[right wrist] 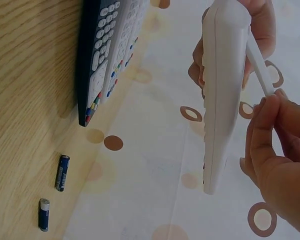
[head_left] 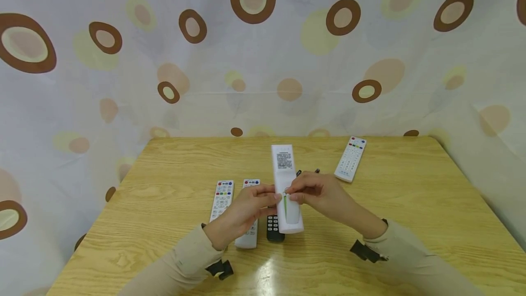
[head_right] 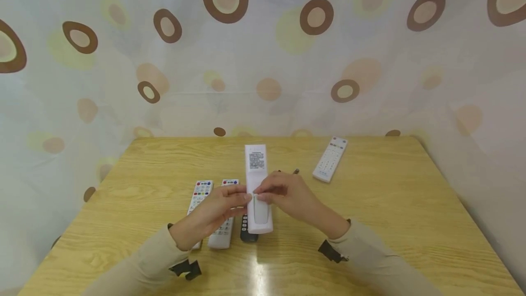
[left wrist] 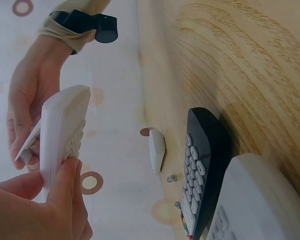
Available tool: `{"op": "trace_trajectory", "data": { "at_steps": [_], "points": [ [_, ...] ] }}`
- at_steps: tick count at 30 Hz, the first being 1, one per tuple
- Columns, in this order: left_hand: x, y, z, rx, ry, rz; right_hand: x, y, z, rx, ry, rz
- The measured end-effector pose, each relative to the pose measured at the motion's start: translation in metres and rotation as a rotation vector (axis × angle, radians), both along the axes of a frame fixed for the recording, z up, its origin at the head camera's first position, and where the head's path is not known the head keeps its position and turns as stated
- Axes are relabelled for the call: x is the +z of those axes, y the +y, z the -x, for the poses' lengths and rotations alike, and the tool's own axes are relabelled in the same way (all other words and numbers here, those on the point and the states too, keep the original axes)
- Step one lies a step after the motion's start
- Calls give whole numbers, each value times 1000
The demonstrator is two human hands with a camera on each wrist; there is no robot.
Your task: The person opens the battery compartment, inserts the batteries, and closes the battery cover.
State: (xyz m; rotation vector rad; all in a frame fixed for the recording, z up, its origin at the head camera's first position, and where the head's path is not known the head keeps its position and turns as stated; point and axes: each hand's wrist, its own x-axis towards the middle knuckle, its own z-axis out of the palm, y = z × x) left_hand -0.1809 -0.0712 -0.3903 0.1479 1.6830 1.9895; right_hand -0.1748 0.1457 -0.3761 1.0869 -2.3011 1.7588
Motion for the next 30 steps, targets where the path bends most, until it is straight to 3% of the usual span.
{"op": "trace_trajectory", "data": {
  "at_steps": [8, 14, 16, 19, 23, 26, 30],
  "points": [
    [3, 2, -3, 16, 3, 9, -7, -4, -5, -203, 189, -190],
    [4, 4, -4, 32, 23, 8, -6, -9, -9, -279, 237, -190],
    [4, 3, -4, 35, 29, 5, -6, -11, -11, -335, 171, -176],
    [4, 3, -3, 42, 27, 2, -3, -11, -11, -401, -49, -154],
    [5, 3, -5, 46, 21, -3, 2, -7, -8, -378, -367, -153],
    [6, 3, -6, 38, 30, -3, 4, -5, -6, -340, -468, -167],
    [7, 4, -7, 27, 46, 3, 2, -4, -4, -344, -493, -155]
  ]
}}
